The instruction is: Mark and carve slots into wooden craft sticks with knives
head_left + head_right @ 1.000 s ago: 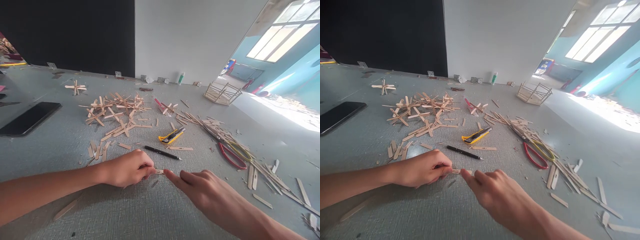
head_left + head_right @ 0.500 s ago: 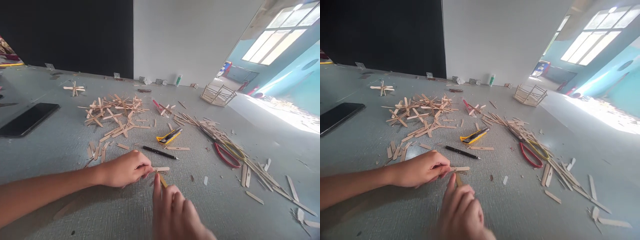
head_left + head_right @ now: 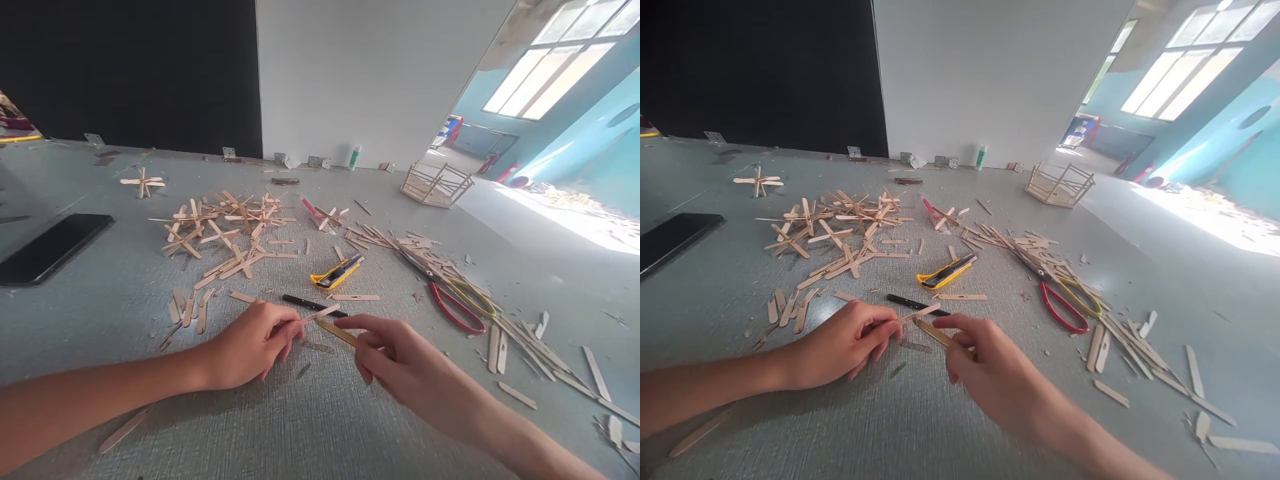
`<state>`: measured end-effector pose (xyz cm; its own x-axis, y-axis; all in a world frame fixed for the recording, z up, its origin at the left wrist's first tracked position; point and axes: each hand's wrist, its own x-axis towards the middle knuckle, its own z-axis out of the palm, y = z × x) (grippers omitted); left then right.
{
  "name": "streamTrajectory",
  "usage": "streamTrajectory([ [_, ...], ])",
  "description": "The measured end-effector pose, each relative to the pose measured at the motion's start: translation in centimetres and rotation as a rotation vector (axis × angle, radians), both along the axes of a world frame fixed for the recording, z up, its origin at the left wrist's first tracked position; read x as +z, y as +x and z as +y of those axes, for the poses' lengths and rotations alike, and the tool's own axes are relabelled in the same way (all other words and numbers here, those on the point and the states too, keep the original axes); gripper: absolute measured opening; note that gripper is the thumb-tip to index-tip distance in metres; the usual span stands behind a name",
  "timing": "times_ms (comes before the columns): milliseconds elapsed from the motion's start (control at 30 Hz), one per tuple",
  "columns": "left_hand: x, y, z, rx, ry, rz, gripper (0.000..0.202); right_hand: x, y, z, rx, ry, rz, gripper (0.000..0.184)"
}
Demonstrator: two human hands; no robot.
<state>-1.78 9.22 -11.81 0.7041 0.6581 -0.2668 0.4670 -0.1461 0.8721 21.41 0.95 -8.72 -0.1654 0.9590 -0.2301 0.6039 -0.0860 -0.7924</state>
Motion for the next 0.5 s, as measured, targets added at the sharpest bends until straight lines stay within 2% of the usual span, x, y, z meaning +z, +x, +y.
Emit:
streamTrajectory([
  [67, -0.3, 0.0, -0.3, 0.026, 0.040, -0.011, 0.038, -1.0, -1.2, -0.8, -0.105, -0.009, 0.138, 0.040],
  [167, -0.7, -0.1, -0.6, 0.051, 0.076, -0.039, 0.040, -2.5, -3.2, -2.0, -0.164, 0.071, 0.143, 0.042],
  [300, -1.0, 0.0, -0.8, 0.055, 0.126, -0.073, 0.041, -3.9, -5.2, -3.1, -0.105, 0.035, 0.196, 0.050],
  [400, -1.2, 0.0, -0.7, 0.046, 0.188, -0.104, 0.042, -4.3, -6.0, -3.3, -0.068, -0.055, 0.256, 0.056],
  [500, -1.4, -0.1, -0.6, 0.035, 0.250, -0.132, 0.042, -3.3, -5.3, -2.6, -0.049, -0.060, 0.211, 0.041],
])
